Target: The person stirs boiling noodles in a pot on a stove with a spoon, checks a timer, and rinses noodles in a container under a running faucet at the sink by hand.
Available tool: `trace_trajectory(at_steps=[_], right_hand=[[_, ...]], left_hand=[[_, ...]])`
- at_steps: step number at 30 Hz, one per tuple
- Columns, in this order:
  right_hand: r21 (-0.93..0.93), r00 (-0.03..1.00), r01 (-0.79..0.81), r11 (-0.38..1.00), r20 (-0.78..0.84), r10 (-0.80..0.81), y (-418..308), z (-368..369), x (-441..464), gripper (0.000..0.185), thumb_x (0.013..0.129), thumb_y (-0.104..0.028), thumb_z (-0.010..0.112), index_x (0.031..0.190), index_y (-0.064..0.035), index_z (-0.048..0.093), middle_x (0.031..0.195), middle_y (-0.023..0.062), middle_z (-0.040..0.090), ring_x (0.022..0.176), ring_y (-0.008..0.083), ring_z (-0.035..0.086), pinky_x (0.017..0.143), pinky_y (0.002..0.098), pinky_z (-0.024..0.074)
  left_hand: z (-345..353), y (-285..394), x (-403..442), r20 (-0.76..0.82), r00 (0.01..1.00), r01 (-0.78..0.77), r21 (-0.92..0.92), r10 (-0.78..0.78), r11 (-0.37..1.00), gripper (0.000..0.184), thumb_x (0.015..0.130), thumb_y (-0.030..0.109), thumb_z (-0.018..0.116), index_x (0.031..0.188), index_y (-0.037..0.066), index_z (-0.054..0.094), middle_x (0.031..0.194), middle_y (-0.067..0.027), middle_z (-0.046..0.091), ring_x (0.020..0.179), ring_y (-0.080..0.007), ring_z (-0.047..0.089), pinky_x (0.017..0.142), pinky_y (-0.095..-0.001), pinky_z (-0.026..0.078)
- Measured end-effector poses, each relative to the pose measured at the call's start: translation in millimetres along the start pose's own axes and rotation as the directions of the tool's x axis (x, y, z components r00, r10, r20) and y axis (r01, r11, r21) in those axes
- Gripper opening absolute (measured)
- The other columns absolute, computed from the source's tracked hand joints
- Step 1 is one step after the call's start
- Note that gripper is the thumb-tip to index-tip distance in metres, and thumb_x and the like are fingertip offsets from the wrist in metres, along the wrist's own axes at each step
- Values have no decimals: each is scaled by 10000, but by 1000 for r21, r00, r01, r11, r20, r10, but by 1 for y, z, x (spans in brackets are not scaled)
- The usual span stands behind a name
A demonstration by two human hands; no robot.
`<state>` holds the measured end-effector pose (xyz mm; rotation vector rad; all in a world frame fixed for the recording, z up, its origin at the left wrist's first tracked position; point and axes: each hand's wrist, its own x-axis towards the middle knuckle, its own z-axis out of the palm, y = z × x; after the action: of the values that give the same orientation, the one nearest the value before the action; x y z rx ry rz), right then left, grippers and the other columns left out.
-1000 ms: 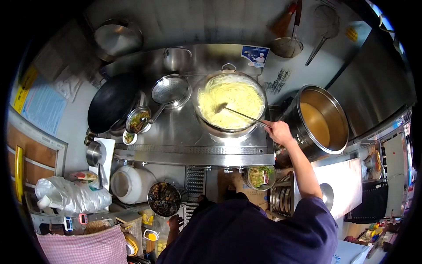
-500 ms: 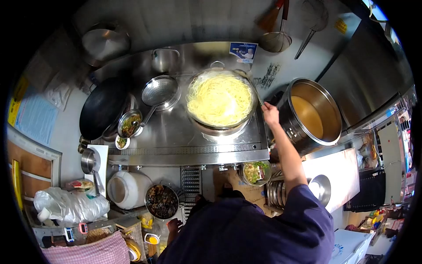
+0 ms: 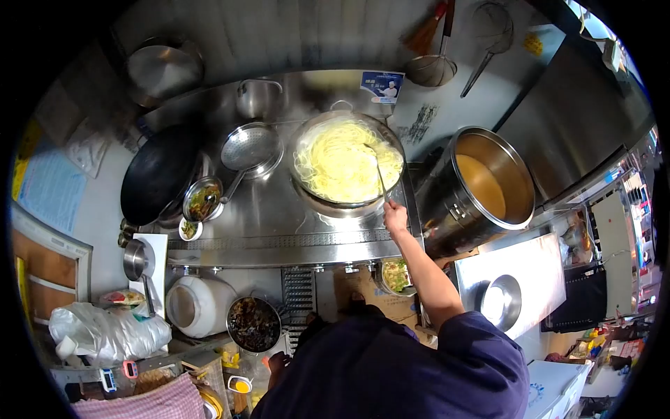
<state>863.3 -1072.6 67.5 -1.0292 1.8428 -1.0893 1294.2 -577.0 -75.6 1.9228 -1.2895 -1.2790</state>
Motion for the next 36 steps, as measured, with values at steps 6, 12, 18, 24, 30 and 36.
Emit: trace_trajectory(at_steps=[6,12,18,24,30,36], right_hand=[[-127,995,74,989,76,-65,-23,-7,-41,386,842,-208,605,1182,-25,601,596,24,550,468,81,476,430,263,380],[-286,955,280,916,178,-236,-56,-18,-73,388,835,-237,590,1148,-8,606,728,156,658,673,250,646,629,362,479],[-513,909,389,766,346,-230,-121,-46,-105,316,850,-250,579,1112,-83,637,853,254,629,845,393,624,745,427,487],[-769,783,540,342,309,-540,-180,-92,-101,266,780,-206,635,1041,-191,690,701,168,636,652,338,632,594,428,509],[-615,877,416,670,76,-475,-178,-83,0,356,825,-266,598,1130,-85,632,933,216,642,878,360,634,769,415,502],[-255,991,112,961,-46,-128,-110,-33,85,418,802,-325,590,1142,-86,632,1062,188,638,1036,313,603,899,352,454]], left_hand=[[-8,12,12,-33,993,107,-74,-110,992,95,838,123,504,802,41,535,750,-98,601,734,-242,648,602,-409,548],[-18,16,33,71,869,402,-681,-490,612,196,900,239,459,1021,106,539,812,-90,634,718,-259,647,593,-408,545],[-16,8,38,75,874,396,-682,-480,615,181,885,231,498,1022,122,541,798,-89,628,717,-256,644,589,-402,545],[-12,15,26,31,815,395,-761,-579,515,182,843,198,553,997,101,548,812,-90,631,718,-260,642,615,-415,552],[3,-4,6,-66,937,272,-479,-344,834,229,833,186,556,1028,67,568,815,-105,628,718,-258,638,614,-417,550],[11,21,-3,-164,934,173,-571,-318,802,200,734,234,629,719,65,524,681,-122,587,648,-289,604,570,-403,479]])
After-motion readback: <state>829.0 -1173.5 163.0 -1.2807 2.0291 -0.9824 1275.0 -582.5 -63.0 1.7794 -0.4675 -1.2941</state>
